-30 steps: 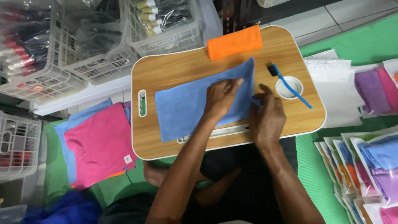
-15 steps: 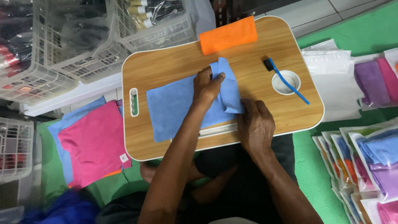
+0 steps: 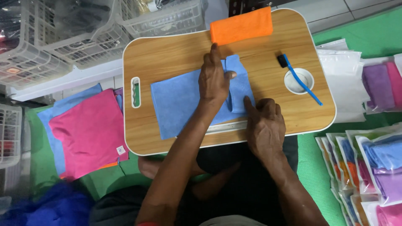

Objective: Folding microfiber cloths and placing them into plastic bags for packaging

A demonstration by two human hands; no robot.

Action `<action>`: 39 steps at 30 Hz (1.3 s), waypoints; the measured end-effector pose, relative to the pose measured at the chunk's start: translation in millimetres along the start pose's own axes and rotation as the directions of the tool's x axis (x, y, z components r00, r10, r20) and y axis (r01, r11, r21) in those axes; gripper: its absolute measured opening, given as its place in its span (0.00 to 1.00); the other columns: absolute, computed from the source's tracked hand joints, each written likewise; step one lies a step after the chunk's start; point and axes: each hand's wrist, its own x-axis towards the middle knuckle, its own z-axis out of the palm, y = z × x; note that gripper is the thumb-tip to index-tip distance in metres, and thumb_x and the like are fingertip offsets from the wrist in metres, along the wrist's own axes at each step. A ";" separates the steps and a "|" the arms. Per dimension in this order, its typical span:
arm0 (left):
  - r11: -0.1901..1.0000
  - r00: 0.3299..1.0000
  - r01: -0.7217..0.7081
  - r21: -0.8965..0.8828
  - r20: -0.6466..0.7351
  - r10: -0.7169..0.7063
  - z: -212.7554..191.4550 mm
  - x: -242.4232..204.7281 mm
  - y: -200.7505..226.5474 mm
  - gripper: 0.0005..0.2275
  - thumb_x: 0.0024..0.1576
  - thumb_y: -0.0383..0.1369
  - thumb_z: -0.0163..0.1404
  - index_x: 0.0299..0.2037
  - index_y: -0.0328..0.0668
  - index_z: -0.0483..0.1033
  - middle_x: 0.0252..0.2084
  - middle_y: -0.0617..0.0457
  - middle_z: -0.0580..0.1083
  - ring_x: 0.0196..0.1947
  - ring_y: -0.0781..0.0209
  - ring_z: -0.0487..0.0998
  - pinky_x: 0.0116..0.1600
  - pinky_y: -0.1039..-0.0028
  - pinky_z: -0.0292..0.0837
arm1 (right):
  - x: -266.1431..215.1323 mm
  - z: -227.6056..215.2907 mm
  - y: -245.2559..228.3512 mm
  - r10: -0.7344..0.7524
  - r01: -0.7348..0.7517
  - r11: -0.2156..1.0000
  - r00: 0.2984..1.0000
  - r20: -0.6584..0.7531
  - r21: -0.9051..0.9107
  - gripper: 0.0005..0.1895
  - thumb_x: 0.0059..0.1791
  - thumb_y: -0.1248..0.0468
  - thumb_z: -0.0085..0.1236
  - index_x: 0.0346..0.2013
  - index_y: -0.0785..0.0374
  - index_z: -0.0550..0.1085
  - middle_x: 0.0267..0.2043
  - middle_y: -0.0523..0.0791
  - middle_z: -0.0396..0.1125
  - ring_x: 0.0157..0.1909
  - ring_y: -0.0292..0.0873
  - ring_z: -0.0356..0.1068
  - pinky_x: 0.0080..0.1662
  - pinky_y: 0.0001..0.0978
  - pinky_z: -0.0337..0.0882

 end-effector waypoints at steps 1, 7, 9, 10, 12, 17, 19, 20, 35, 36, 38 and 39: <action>0.981 0.994 -0.088 0.174 -0.048 0.098 -1.8 -0.3 1.6 0.37 0.50 0.35 0.66 0.68 0.34 0.58 0.52 0.40 0.69 0.54 0.38 0.76 0.54 0.49 0.81 | 0.9 -3.3 2.3 0.013 -0.016 0.999 0.999 0.050 0.051 0.23 0.48 0.65 0.56 0.57 0.44 0.79 0.39 0.44 0.60 0.43 0.52 0.68 0.43 0.41 0.72; 0.858 0.938 -0.290 0.424 -0.052 0.343 5.5 -1.6 -17.1 0.15 0.52 0.41 0.62 0.43 0.45 0.74 0.33 0.56 0.70 0.36 0.54 0.80 0.38 0.62 0.83 | 8.7 -10.1 -2.9 0.218 -0.236 0.937 0.971 0.095 0.257 0.23 0.52 0.56 0.56 0.61 0.60 0.75 0.41 0.53 0.66 0.44 0.62 0.71 0.47 0.51 0.69; 0.883 0.945 -0.283 0.375 -0.046 0.323 8.9 2.6 -19.3 0.11 0.55 0.41 0.59 0.37 0.47 0.73 0.30 0.57 0.71 0.35 0.54 0.81 0.37 0.61 0.81 | 11.1 1.9 -6.3 0.258 -0.265 0.941 0.964 0.061 0.209 0.32 0.53 0.46 0.62 0.63 0.65 0.73 0.40 0.56 0.68 0.44 0.62 0.71 0.49 0.52 0.69; 0.945 0.987 -0.149 0.292 -0.009 0.159 4.8 1.6 -12.8 0.14 0.55 0.39 0.59 0.44 0.48 0.67 0.36 0.53 0.73 0.38 0.48 0.82 0.43 0.54 0.80 | 10.3 10.4 -6.6 0.263 -0.264 0.952 0.964 0.031 0.153 0.33 0.46 0.42 0.67 0.55 0.63 0.75 0.37 0.54 0.67 0.39 0.62 0.71 0.44 0.53 0.70; 0.977 0.999 -0.004 0.214 0.045 -0.006 0.5 1.6 -8.7 0.20 0.56 0.38 0.59 0.50 0.50 0.60 0.41 0.49 0.76 0.42 0.41 0.83 0.50 0.47 0.79 | 8.4 24.8 -3.6 0.267 -0.266 0.959 0.964 0.000 0.097 0.35 0.39 0.38 0.73 0.47 0.61 0.76 0.33 0.52 0.67 0.35 0.62 0.71 0.39 0.53 0.72; 0.938 0.988 -0.148 0.315 0.100 0.122 6.6 7.6 -26.5 0.10 0.56 0.39 0.58 0.37 0.50 0.69 0.34 0.55 0.74 0.36 0.45 0.83 0.42 0.52 0.81 | 11.4 27.1 -5.7 0.302 -0.305 0.928 0.952 0.047 0.213 0.27 0.37 0.48 0.76 0.37 0.60 0.72 0.34 0.49 0.66 0.38 0.60 0.71 0.43 0.54 0.69; 0.963 0.996 -0.031 0.268 0.085 0.008 8.7 12.8 -30.9 0.10 0.56 0.46 0.56 0.35 0.52 0.73 0.32 0.56 0.75 0.36 0.47 0.84 0.40 0.55 0.81 | 10.7 27.2 -15.3 0.293 -0.295 0.920 0.955 0.046 0.258 0.24 0.39 0.53 0.75 0.39 0.58 0.71 0.34 0.48 0.67 0.39 0.58 0.71 0.43 0.52 0.70; 0.972 0.991 0.085 0.219 0.079 -0.105 10.6 15.1 -32.9 0.14 0.56 0.52 0.54 0.33 0.54 0.77 0.30 0.57 0.75 0.36 0.50 0.84 0.39 0.57 0.81 | 9.7 27.2 -19.9 0.287 -0.286 0.910 0.957 0.044 0.300 0.21 0.41 0.57 0.73 0.41 0.56 0.69 0.34 0.47 0.68 0.40 0.56 0.72 0.44 0.50 0.71; 0.904 0.906 0.408 -0.127 0.178 -0.384 -27.0 24.6 -46.5 0.13 0.45 0.40 0.50 0.36 0.51 0.84 0.31 0.49 0.80 0.42 0.45 0.84 0.44 0.59 0.79 | 9.5 18.4 -70.8 -0.171 0.177 0.945 0.984 -0.045 0.276 0.28 0.51 0.73 0.38 0.67 0.65 0.67 0.65 0.54 0.68 0.69 0.53 0.66 0.66 0.38 0.65; 0.902 0.905 0.411 -0.130 0.179 -0.387 -31.4 24.4 -46.7 0.13 0.45 0.40 0.50 0.36 0.51 0.84 0.31 0.49 0.80 0.42 0.45 0.84 0.44 0.59 0.79 | 9.7 18.7 -69.7 -0.174 0.178 0.945 0.984 -0.042 0.275 0.28 0.51 0.73 0.38 0.67 0.65 0.67 0.65 0.54 0.68 0.69 0.53 0.66 0.66 0.38 0.65; 0.944 0.957 0.286 -0.164 0.096 -0.273 -40.6 23.4 -48.1 0.11 0.47 0.32 0.55 0.39 0.44 0.83 0.35 0.45 0.80 0.45 0.44 0.83 0.45 0.55 0.78 | 9.9 19.7 -68.2 -0.253 0.252 0.956 0.967 -0.011 0.149 0.29 0.51 0.71 0.41 0.67 0.61 0.69 0.66 0.51 0.67 0.70 0.51 0.65 0.70 0.41 0.60; 0.942 0.956 0.292 -0.167 0.097 -0.279 -42.2 19.3 -48.4 0.11 0.47 0.32 0.55 0.39 0.44 0.83 0.35 0.45 0.80 0.45 0.44 0.83 0.45 0.55 0.78 | 8.9 20.4 -68.1 -0.256 0.254 0.955 0.967 -0.006 0.149 0.29 0.51 0.71 0.41 0.67 0.61 0.69 0.66 0.51 0.67 0.70 0.51 0.65 0.70 0.41 0.60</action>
